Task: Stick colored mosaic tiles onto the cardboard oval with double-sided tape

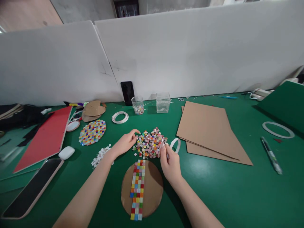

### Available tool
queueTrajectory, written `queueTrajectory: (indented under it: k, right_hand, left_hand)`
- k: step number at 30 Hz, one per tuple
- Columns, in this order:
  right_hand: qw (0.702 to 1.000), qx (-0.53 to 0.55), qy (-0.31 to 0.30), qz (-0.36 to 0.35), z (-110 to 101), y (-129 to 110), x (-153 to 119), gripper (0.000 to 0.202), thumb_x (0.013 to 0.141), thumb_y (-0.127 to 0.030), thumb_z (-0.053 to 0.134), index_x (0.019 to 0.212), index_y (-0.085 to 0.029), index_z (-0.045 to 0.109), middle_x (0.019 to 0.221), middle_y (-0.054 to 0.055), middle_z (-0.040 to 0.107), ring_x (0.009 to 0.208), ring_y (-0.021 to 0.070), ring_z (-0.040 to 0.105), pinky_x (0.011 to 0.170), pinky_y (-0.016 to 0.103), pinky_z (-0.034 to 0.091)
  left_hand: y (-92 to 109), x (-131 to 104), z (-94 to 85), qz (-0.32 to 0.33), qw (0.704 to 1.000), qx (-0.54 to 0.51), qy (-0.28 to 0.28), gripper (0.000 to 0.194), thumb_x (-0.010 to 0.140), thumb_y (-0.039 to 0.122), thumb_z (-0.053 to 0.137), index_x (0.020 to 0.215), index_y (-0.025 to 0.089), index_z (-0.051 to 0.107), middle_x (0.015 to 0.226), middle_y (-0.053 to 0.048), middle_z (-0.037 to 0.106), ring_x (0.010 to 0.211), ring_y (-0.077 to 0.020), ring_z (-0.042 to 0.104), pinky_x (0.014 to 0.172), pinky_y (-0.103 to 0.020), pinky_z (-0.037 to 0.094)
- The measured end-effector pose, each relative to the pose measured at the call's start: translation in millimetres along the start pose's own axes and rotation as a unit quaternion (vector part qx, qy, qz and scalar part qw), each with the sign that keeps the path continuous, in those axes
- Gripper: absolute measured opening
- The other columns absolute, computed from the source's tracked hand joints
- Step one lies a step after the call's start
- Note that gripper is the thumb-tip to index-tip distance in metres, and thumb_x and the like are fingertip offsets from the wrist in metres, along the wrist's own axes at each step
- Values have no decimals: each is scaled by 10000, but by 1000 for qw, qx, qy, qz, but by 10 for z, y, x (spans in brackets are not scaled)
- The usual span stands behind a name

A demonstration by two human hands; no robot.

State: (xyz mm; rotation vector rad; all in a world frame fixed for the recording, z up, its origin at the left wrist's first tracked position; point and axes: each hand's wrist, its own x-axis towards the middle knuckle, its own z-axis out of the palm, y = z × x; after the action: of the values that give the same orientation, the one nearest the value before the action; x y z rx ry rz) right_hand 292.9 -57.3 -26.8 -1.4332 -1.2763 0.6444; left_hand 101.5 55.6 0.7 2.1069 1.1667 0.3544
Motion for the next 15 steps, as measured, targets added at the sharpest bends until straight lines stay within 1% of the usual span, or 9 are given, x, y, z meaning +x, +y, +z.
queueTrajectory:
  k: [4, 8, 12, 15]
  right_hand:
    - [1000, 0, 2, -15, 0, -25, 8, 366, 934, -348, 335, 606, -199, 403, 527, -38, 424, 447, 95, 375, 433, 232, 301]
    - [1000, -8, 6, -24, -8, -38, 7, 366, 933, -349, 334, 605, -202, 402, 528, -36, 434, 444, 97, 383, 430, 231, 303]
    - [999, -18, 4, -33, -16, -65, 1, 373, 935, -346, 323, 596, -205, 387, 517, -40, 415, 435, 98, 371, 428, 231, 294]
    - [999, -26, -28, -37, -17, -104, -2, 365, 937, -344, 319, 607, -206, 392, 520, -42, 403, 452, 105, 384, 452, 234, 307]
  left_hand:
    - [18, 7, -42, 5, 999, -37, 11, 227, 906, 298, 298, 1073, 214, 427, 591, 56, 410, 490, -110, 396, 496, -218, 298]
    - [83, -10, -78, 9, 997, -70, 9, 267, 914, 289, 271, 1095, 199, 445, 589, 48, 421, 495, -107, 391, 506, -219, 312]
    - [233, -52, -108, 20, 994, -110, 3, 292, 913, 294, 279, 1099, 200, 484, 598, 40, 426, 514, -106, 386, 523, -223, 321]
    - [414, -98, -96, 37, 987, -154, -19, 284, 900, 273, 300, 1094, 203, 497, 589, 44, 419, 517, -107, 392, 527, -226, 332]
